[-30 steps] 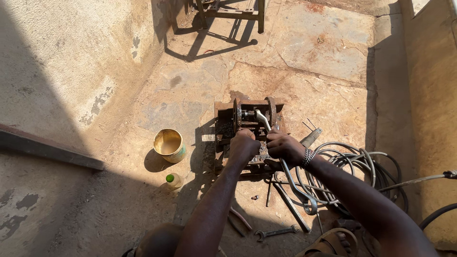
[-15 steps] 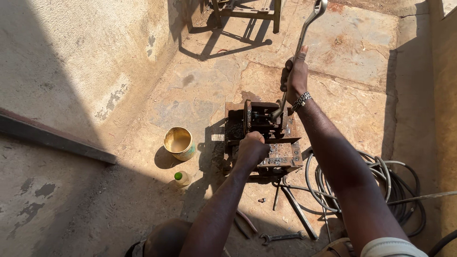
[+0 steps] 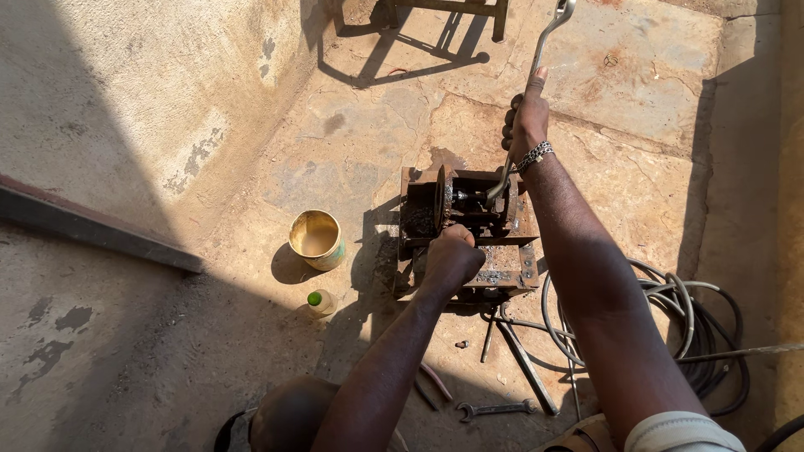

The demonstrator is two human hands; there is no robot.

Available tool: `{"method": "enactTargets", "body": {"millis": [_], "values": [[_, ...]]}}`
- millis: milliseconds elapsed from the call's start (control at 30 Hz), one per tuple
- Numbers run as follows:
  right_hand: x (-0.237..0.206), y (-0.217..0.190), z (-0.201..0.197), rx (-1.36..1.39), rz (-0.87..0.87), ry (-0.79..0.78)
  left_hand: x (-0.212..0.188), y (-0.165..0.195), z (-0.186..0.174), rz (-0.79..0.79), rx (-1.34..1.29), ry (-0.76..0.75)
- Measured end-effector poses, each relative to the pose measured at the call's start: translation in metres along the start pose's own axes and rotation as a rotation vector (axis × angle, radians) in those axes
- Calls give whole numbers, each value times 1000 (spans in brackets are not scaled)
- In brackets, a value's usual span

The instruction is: The person kneels on the ground and uses a large spanner to loosen and tighten bolts on a rusty mechanical assembly resting on the ground, repositioning the wrench on different fasteners and steadying the machine with the other hand. Other wrenches and a coiled hose lie nearby on the ground.

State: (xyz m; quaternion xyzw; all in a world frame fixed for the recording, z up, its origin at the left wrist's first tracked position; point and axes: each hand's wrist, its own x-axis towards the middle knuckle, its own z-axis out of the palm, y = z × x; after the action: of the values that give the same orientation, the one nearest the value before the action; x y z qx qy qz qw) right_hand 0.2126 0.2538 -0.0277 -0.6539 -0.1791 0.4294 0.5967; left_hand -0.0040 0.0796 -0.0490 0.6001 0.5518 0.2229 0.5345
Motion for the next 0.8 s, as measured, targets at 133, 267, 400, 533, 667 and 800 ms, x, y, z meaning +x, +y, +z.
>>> {"method": "enactTargets", "body": {"millis": [133,267,400,533,667,800], "values": [[-12,1,-9,77,-118,-52,-1,5,-3,-85,46,-16],[-24,1,-13,88,-195,-77,-6,7,-4,4,61,16],[-29,-6,-7,61,-159,-32,-8,11,-4,-44,62,11],[-24,-12,-3,48,-82,28,-8,12,-5,-66,32,-6],[-15,-13,-2,26,22,37,-6,8,-3,-28,38,3],[-9,-10,2,-12,7,66,-3,4,0,-61,24,-8]]}}
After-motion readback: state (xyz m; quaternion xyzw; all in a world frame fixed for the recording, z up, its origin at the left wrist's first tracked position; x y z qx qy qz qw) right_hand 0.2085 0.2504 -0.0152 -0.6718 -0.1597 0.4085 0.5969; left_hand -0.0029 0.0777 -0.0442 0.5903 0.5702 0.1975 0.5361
